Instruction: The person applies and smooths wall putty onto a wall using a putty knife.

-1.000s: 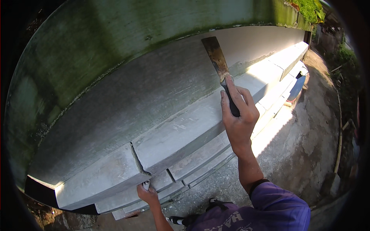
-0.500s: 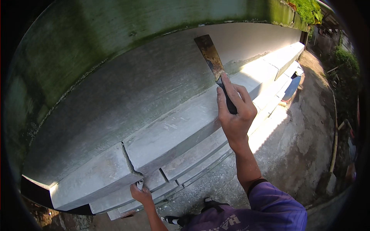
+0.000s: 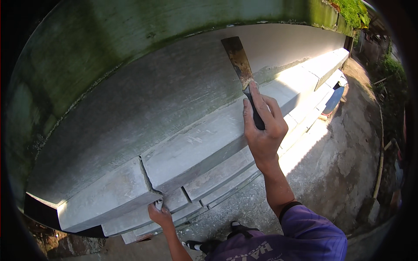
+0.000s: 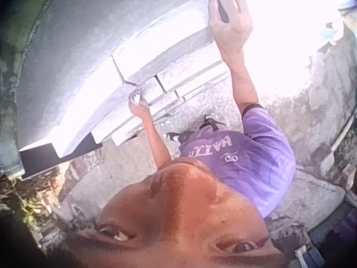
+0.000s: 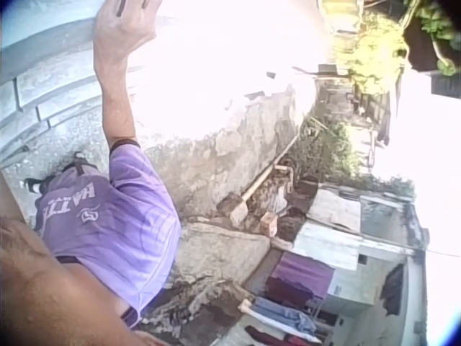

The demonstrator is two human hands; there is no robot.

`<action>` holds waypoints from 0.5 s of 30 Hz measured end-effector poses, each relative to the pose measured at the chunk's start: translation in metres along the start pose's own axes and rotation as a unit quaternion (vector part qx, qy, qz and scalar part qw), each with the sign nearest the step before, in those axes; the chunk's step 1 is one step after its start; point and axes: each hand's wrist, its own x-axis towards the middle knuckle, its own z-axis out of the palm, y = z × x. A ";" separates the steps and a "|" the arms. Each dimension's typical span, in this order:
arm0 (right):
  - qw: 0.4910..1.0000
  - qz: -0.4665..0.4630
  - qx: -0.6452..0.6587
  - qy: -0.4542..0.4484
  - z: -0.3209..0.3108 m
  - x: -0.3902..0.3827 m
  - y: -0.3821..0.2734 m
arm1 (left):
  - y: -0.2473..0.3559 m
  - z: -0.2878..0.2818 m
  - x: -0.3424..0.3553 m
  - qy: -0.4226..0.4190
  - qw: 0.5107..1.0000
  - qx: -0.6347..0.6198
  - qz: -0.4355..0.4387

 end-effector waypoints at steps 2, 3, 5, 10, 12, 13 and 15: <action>1.000 -0.005 -0.004 -0.020 -0.004 -0.005 0.001 | 0.000 0.000 -0.005 -0.006 1.000 -0.018 0.003; 1.000 -0.030 -0.004 0.000 0.000 0.003 0.003 | 0.001 0.002 -0.003 -0.004 1.000 -0.018 0.001; 0.999 -0.046 0.004 0.003 0.002 0.022 -0.001 | 0.002 0.004 0.004 0.000 1.000 -0.018 0.008; 0.998 0.012 0.007 -0.066 -0.007 -0.007 -0.020 | 0.001 -0.004 -0.002 -0.004 1.000 -0.008 0.009; 0.998 0.014 0.012 -0.057 -0.003 0.004 -0.023 | 0.003 0.002 0.000 -0.002 1.000 -0.007 0.008; 0.998 0.028 0.015 -0.050 0.001 0.021 -0.027 | -0.001 0.006 0.001 -0.001 1.000 -0.010 0.006; 0.999 0.006 0.038 -0.012 0.005 0.028 -0.027 | -0.005 0.007 0.001 0.000 1.000 -0.014 0.004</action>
